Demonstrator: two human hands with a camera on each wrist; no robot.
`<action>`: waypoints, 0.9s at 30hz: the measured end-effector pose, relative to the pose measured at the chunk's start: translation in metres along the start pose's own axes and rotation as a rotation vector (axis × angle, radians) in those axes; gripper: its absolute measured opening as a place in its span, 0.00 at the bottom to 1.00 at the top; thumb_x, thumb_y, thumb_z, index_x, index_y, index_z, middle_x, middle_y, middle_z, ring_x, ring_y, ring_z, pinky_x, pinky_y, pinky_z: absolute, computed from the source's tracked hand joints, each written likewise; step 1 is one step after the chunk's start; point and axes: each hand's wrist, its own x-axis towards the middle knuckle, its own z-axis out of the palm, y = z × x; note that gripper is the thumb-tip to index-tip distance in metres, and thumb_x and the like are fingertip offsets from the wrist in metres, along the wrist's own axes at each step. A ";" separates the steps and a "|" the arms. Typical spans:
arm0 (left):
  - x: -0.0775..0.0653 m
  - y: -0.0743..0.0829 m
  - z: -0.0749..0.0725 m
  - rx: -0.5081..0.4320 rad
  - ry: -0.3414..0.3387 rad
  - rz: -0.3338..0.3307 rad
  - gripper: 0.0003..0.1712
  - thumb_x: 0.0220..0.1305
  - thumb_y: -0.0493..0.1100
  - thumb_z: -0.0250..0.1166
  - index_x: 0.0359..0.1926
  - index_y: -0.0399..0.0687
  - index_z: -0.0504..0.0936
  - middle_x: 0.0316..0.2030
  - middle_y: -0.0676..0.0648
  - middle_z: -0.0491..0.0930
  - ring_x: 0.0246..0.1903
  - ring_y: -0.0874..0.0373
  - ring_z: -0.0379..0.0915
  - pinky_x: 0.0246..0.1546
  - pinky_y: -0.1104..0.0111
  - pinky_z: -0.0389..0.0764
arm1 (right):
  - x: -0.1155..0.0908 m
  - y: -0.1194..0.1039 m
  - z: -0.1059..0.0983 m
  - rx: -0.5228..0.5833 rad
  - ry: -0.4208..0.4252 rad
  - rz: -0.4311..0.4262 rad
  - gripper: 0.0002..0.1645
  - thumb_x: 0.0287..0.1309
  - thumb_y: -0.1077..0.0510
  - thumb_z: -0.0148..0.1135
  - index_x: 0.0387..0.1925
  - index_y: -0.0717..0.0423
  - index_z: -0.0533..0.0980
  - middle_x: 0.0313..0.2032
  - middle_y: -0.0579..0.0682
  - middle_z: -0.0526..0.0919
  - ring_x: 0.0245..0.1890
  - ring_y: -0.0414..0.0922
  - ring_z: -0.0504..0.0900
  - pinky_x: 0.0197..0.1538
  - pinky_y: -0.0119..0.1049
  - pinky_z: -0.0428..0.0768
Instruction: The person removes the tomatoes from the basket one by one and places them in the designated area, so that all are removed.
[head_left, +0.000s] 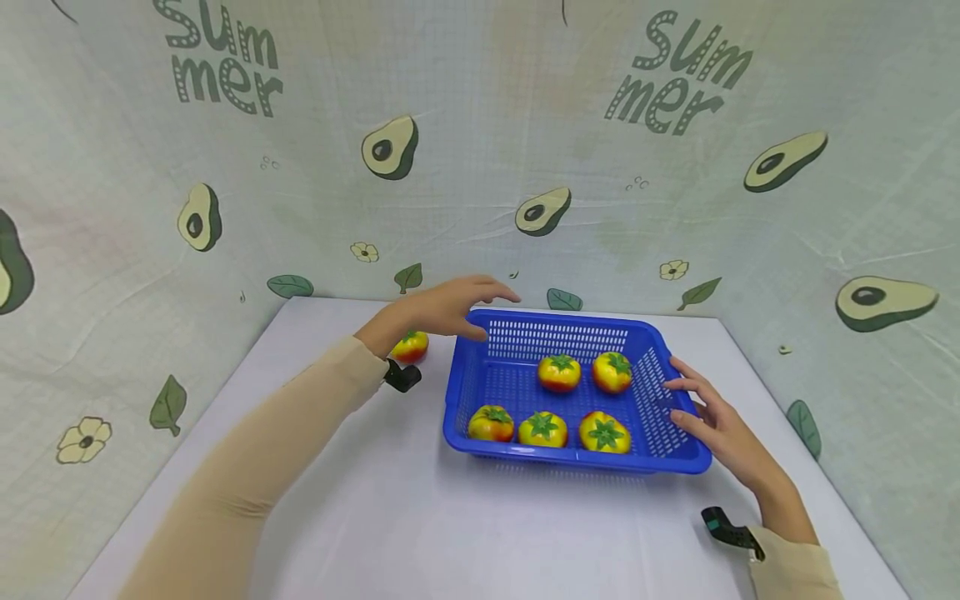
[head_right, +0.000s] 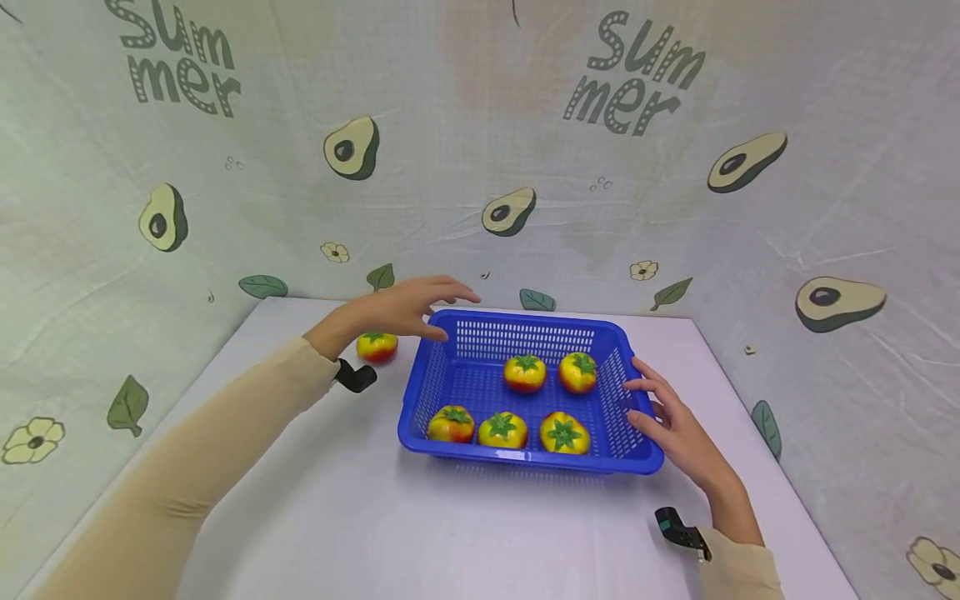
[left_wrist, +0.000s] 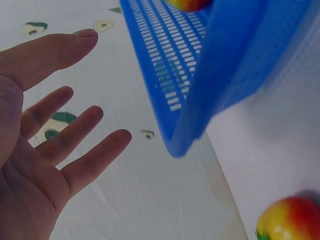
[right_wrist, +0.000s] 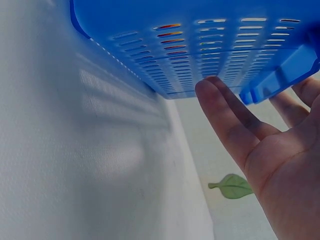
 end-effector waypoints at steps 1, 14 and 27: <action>0.003 0.002 0.002 -0.001 -0.003 0.005 0.38 0.69 0.45 0.74 0.77 0.61 0.71 0.76 0.50 0.68 0.75 0.50 0.64 0.72 0.52 0.74 | 0.000 0.000 0.000 -0.001 -0.001 0.000 0.25 0.77 0.56 0.59 0.71 0.55 0.69 0.86 0.50 0.46 0.73 0.80 0.59 0.53 0.21 0.78; 0.051 0.028 0.025 -0.001 -0.078 0.093 0.39 0.70 0.47 0.74 0.78 0.61 0.69 0.75 0.50 0.69 0.74 0.51 0.64 0.75 0.55 0.69 | 0.000 -0.001 -0.001 0.019 -0.008 0.001 0.25 0.78 0.57 0.58 0.71 0.56 0.68 0.86 0.52 0.45 0.71 0.82 0.61 0.51 0.24 0.81; 0.086 0.043 0.055 -0.034 -0.166 0.109 0.40 0.69 0.40 0.73 0.79 0.58 0.69 0.78 0.50 0.65 0.78 0.52 0.59 0.78 0.57 0.65 | -0.001 -0.003 -0.001 0.018 -0.009 0.005 0.25 0.78 0.56 0.58 0.71 0.57 0.68 0.86 0.53 0.45 0.71 0.82 0.61 0.52 0.23 0.80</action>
